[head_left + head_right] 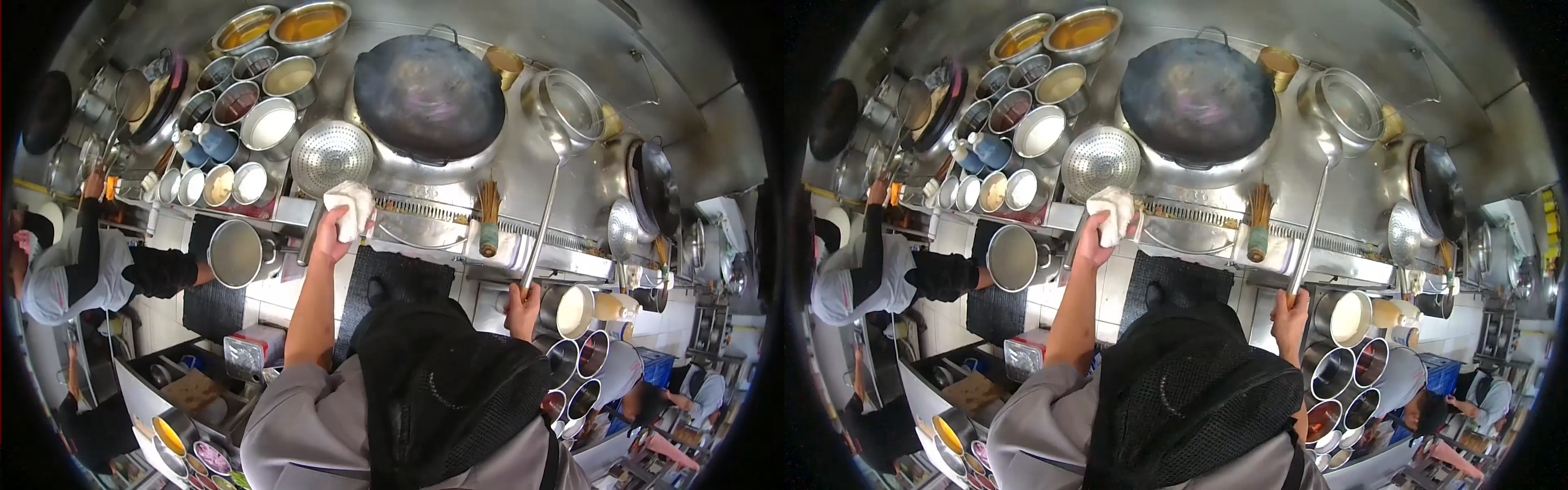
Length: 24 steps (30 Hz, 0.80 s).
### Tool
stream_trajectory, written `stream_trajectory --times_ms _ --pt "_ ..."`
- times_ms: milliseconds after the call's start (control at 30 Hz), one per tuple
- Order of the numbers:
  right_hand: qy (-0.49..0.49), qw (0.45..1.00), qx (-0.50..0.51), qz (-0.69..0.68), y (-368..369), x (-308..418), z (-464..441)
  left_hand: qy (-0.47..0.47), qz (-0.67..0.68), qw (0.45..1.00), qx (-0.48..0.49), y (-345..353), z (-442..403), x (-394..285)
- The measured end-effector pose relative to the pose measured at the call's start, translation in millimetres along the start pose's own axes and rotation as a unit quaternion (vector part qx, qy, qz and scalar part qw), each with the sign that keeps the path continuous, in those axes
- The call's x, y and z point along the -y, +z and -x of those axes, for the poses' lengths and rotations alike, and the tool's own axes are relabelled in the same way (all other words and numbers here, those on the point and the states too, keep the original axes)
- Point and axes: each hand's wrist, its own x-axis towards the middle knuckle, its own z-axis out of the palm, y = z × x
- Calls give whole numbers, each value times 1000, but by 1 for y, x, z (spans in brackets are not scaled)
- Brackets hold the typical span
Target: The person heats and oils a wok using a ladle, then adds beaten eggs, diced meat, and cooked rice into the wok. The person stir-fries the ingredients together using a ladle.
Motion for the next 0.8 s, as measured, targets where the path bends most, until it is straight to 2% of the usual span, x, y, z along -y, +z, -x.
stream_trajectory --times_ms 33,67,133,200,267,300,333,400,433,467,533,567,633,667,767,800 --pt "-2 996 52 -75 -2 -6 -3 16 -24 999 13 15 5 -5" --pt "-7 996 44 -81 2 0 -2 40 -80 996 16 23 5 -6" --pt "54 979 161 -115 8 22 -2 93 -132 986 39 34 0 -2" --pt "43 982 147 -108 26 44 2 98 -142 984 32 46 -8 0" --pt "16 985 164 -45 40 62 0 104 -155 982 18 61 -10 1" --pt "-13 986 165 30 47 76 0 98 -90 990 35 73 -9 -1" --pt "-19 986 163 23 57 81 -3 92 -26 994 54 84 -10 -3" --pt "-208 956 170 114 80 91 -11 57 -23 995 83 105 -13 -6" --pt "-214 956 168 108 92 106 -12 71 -16 992 105 122 -14 -3" --pt "-250 936 189 158 106 125 -12 86 -10 988 126 141 -15 2" --pt "-320 893 193 251 137 140 -16 189 -145 970 56 197 -6 22" --pt "-325 886 197 267 141 156 -15 200 -149 967 53 198 -10 19" --pt "-344 875 202 275 143 181 -13 312 -182 932 -17 199 -22 4" --pt "-335 878 234 250 143 184 -12 327 -184 927 -19 200 -24 -5" --pt "-287 886 337 138 128 181 0 291 -138 947 7 212 -7 -30" --pt "-227 884 392 113 118 176 3 302 -140 943 1 212 -6 -41"
